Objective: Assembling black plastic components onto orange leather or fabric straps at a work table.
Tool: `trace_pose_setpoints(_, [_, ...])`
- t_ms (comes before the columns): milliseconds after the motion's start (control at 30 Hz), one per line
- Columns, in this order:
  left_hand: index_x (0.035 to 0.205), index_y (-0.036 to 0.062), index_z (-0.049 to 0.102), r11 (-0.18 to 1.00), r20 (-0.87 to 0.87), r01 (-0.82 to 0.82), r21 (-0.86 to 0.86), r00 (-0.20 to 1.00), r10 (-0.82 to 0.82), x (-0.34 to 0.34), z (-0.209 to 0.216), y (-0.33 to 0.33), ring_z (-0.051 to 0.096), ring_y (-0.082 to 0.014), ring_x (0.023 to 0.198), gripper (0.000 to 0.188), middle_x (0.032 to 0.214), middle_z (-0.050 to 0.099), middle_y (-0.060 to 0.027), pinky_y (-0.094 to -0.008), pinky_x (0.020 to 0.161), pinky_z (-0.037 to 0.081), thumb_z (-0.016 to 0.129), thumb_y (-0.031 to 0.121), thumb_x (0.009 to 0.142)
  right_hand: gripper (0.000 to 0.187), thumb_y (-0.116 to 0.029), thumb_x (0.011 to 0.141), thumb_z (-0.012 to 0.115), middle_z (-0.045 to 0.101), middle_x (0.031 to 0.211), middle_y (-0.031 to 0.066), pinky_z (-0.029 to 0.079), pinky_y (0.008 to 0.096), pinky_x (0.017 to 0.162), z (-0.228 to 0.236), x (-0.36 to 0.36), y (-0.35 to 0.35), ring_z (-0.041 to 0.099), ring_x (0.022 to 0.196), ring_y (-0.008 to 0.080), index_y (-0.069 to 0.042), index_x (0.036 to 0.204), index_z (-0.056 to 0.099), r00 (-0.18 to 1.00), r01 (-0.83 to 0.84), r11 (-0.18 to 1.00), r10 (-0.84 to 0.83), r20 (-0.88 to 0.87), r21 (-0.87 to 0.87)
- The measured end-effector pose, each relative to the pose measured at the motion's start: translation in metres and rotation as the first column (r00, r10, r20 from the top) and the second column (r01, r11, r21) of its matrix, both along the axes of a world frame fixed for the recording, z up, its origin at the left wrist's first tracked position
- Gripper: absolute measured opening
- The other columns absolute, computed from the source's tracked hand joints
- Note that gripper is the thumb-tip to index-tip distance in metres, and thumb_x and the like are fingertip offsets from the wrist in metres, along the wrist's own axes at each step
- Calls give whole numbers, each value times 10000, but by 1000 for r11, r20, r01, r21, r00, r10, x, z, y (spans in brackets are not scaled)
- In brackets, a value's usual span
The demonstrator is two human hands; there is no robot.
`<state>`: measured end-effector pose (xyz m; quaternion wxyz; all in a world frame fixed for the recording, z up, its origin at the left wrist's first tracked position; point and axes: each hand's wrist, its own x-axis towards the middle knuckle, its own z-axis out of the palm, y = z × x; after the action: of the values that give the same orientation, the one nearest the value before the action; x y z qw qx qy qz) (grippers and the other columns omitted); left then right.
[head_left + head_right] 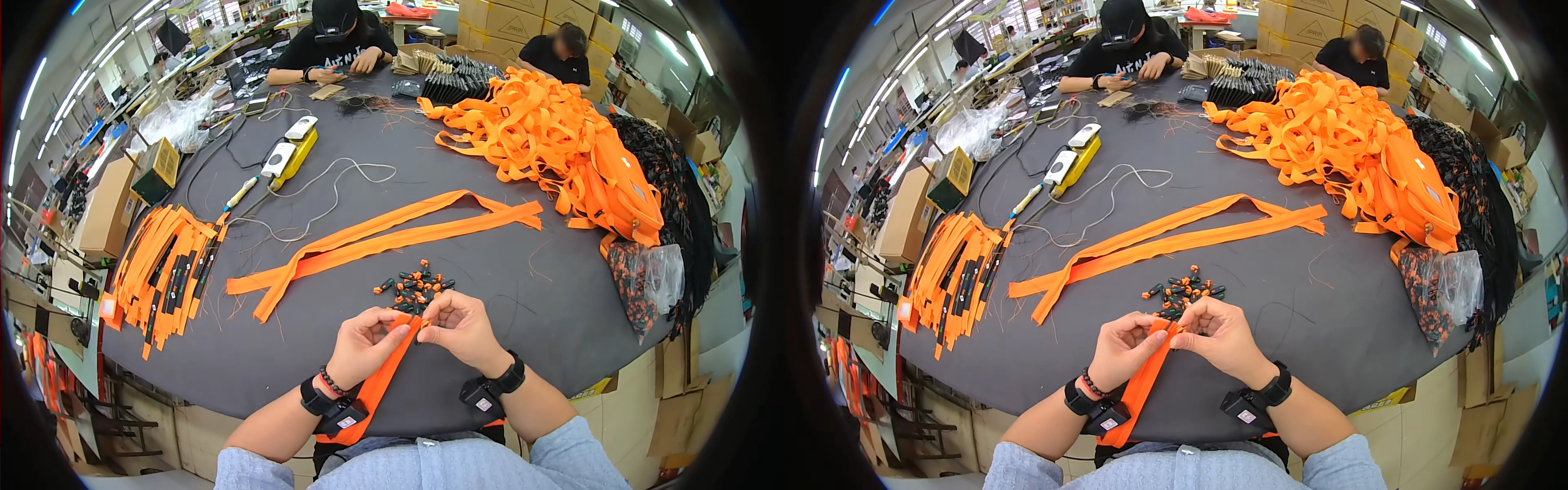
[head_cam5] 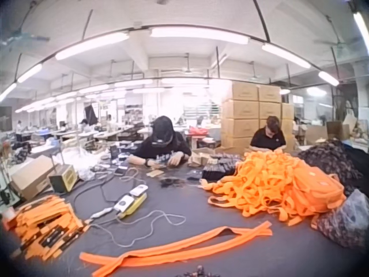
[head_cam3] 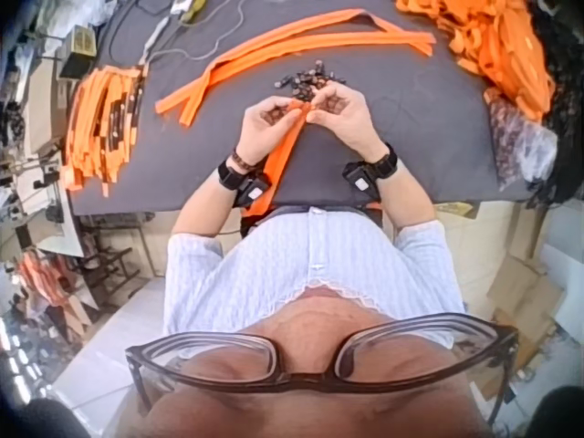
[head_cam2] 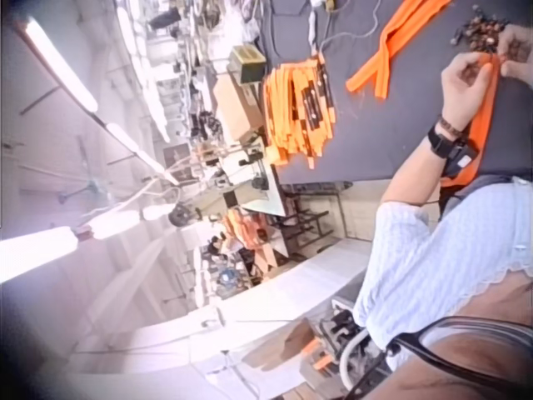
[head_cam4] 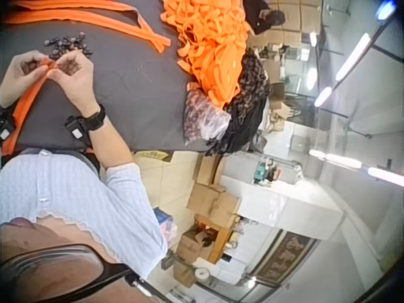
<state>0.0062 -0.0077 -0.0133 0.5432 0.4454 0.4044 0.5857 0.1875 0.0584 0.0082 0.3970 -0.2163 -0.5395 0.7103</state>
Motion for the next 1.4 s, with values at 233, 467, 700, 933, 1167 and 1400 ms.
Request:
trace_pose_setpoints(233, [1029, -39, 661, 996, -131, -15, 90, 991, 26, 3, 8, -1, 618, -112, 854, 162, 968, 622, -89, -224, 750, 511, 645, -24, 868, 239, -30, 752, 792, 639, 797, 22, 481, 198, 646, -6, -4, -5, 580, 701, 54, -25, 893, 600, 982, 96, 979, -122, 143, 179])
trace_pose_setpoints(467, [1007, -35, 674, 990, -255, -19, 137, 965, 54, -1, 9, -2, 632, -115, 818, 146, 964, 624, -94, -205, 688, 517, 641, -30, 866, 233, -48, 757, 794, 646, 798, 15, 461, 183, 626, -4, -6, -7, 562, 682, 38, -19, 891, 606, 984, 122, 976, -144, 109, 182])
trace_pose_setpoints(700, [1004, -33, 675, 992, -291, -24, 121, 955, 59, -1, 8, -1, 638, -120, 828, 142, 957, 623, -95, -214, 703, 538, 645, -16, 866, 211, -67, 751, 801, 651, 801, 6, 466, 197, 648, -8, -6, -5, 562, 704, 50, -21, 877, 637, 982, 118, 970, -146, 121, 212])
trace_pose_setpoints(933, [985, -7, 694, 982, -406, -41, 187, 906, 115, -2, 19, -3, 638, -104, 773, 143, 916, 644, -83, -194, 623, 538, 671, 2, 845, 221, -105, 724, 823, 667, 806, 23, 474, 208, 671, -3, -4, -7, 572, 710, 66, -18, 876, 687, 952, 134, 935, -214, 220, 330])
trace_pose_setpoints(1167, [977, -7, 698, 967, -434, -44, 250, 888, 153, -1, 17, -4, 638, -93, 758, 134, 874, 651, -83, -203, 619, 532, 668, 2, 847, 232, -133, 721, 824, 679, 781, 54, 481, 229, 670, 4, -3, -9, 585, 673, 85, -17, 882, 704, 932, 143, 835, -294, 210, 532])
trace_pose_setpoints(1400, [1016, -47, 671, 999, 19, 34, 31, 999, -35, -1, 5, -3, 640, -120, 868, 137, 938, 667, -71, -231, 782, 514, 611, 1, 903, 182, -133, 789, 774, 654, 779, 29, 460, 221, 640, 2, -3, -4, 570, 678, 70, -28, 912, 691, 917, 135, 700, -357, 180, 702])
